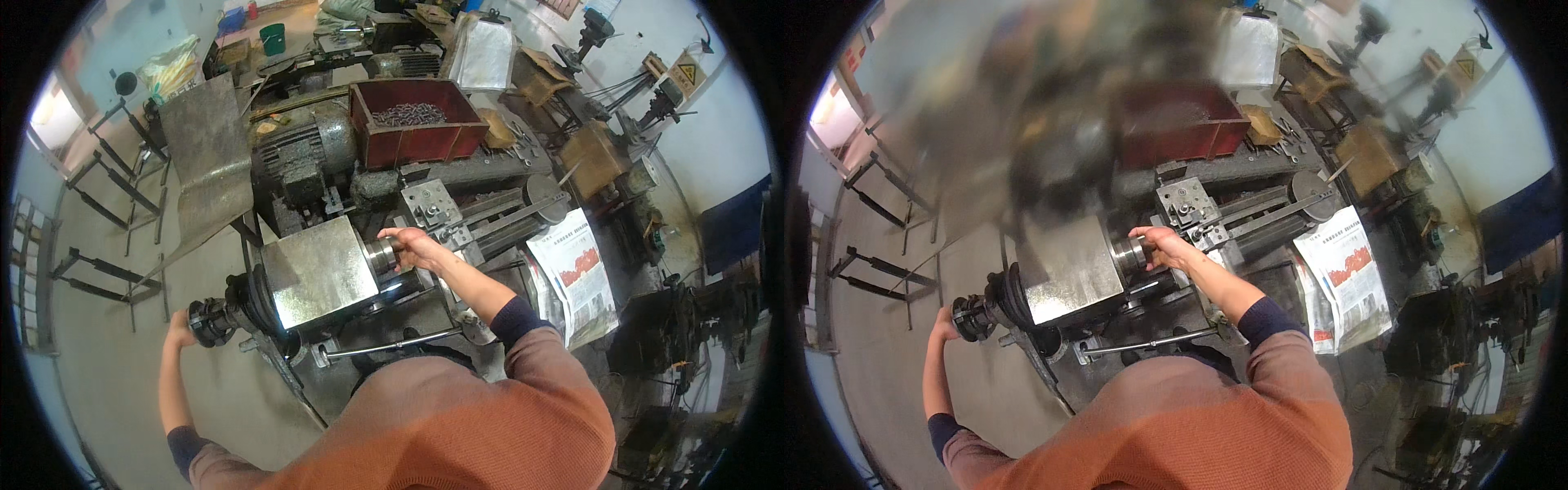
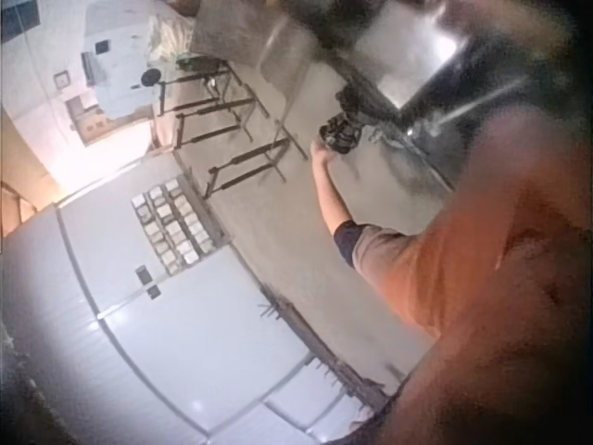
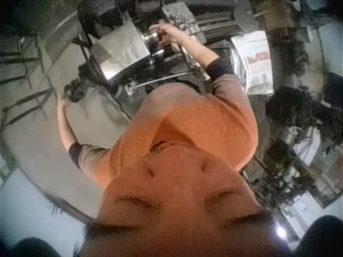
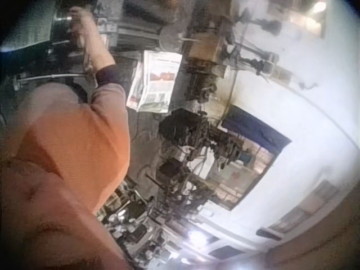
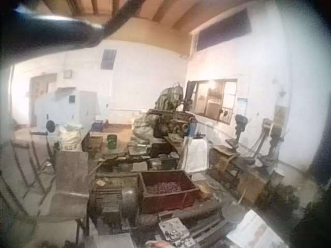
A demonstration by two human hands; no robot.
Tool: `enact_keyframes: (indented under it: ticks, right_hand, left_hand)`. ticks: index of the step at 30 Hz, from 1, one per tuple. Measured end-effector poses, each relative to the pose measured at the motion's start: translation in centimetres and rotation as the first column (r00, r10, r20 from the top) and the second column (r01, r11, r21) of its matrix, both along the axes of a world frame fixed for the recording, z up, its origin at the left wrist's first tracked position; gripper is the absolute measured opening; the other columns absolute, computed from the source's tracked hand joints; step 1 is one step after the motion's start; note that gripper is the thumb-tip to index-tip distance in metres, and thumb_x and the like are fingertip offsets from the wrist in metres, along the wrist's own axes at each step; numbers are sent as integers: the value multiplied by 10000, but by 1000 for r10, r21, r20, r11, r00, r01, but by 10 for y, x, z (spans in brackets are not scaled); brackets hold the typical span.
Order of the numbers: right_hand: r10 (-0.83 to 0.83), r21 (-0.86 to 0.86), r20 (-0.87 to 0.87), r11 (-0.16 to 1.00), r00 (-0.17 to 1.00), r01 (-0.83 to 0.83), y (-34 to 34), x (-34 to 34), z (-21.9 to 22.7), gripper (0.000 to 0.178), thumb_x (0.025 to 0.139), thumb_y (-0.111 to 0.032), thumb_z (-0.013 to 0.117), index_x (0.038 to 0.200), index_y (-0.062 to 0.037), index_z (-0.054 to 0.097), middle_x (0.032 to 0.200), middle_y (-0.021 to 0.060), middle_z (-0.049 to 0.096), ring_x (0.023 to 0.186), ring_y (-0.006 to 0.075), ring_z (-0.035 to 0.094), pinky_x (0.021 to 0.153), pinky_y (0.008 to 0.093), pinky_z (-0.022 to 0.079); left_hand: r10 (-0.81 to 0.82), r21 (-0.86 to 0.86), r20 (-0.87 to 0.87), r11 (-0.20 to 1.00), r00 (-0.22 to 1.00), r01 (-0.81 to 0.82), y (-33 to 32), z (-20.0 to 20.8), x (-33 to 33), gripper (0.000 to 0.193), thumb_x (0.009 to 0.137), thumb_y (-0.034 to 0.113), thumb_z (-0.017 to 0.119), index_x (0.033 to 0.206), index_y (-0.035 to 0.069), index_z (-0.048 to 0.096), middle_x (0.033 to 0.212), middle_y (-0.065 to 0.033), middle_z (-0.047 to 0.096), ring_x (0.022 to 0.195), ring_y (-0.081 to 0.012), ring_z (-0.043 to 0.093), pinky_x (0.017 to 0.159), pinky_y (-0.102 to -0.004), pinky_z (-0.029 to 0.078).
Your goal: The person operates a metal turning machine, inserting cylindrical metal pieces and using a long metal rod to guide the cutting process. They repeatedly remove finished pieces and place them into a collection tray, then insert new pieces to continue the cycle.
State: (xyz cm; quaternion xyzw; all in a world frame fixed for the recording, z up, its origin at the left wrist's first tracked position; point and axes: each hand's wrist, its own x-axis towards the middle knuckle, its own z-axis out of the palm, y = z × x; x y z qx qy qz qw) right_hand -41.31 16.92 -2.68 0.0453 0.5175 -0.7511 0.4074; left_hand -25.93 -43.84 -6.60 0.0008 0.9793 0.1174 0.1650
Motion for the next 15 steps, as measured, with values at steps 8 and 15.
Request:
enact_keyframes:
  ticks: [8, 15]
  right_hand:
    - [14, 153, -115, 988, 993, 3, -14, 14, 14, 585, 691, -45, 425, 1274, -73, 453, 861, 109, 594, 527, 153, 538, 402, 232, 451]
    - [11, -139, -103, 990, 995, -25, 4, -1, -14, 293, 762, -129, 416, 1010, -81, 565, 1120, 109, 538, 944, 229, 533, 749, 399, 460]
  left_hand:
    - [95, 154, -35, 984, 995, -89, -10, -1, 19, 498, 481, 273, 775, 908, 81, 606, 890, -94, 643, 840, -286, 597, 757, -346, 466]
    - [83, 300, 66, 949, 994, -99, 28, 26, -8, 507, 463, 272, 795, 897, 75, 619, 903, -40, 652, 851, -210, 603, 772, -300, 461]
